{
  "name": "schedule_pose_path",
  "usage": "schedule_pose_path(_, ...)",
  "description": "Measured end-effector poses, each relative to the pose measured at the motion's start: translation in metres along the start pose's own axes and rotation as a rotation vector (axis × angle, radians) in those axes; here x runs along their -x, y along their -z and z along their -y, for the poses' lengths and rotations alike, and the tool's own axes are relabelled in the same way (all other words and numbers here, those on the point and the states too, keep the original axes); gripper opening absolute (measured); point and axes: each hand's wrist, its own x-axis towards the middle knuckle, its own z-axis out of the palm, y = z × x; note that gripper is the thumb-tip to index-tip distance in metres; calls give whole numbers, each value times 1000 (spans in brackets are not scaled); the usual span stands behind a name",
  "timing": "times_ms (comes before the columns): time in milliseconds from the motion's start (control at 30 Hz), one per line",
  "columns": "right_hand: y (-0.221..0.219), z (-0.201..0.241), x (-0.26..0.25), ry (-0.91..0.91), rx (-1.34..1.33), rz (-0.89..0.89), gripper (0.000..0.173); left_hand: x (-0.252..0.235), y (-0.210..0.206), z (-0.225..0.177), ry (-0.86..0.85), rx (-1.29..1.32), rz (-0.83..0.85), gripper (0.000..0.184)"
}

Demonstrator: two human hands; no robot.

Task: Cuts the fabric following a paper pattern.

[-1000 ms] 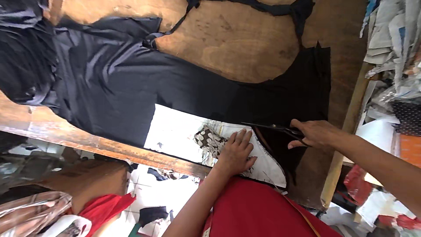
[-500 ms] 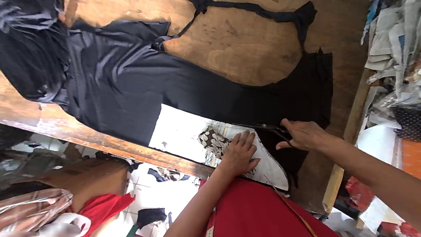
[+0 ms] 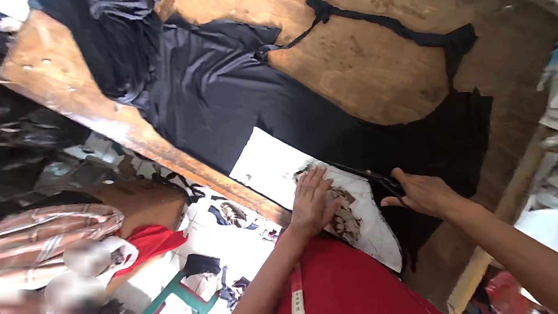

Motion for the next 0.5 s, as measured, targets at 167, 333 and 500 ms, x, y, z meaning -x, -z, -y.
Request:
schedule_pose_path(167,-11,4,-1,-1,-22,-63,85,12,15,34,356,-41,-172,46)
schedule_pose_path(333,-3,9,0,-19,3,-18,92,3,25,69,421,-203,-65,46)
schedule_pose_path(500,14,29,-4,-41,9,42,97,-25,35,94,359,-346,44,60)
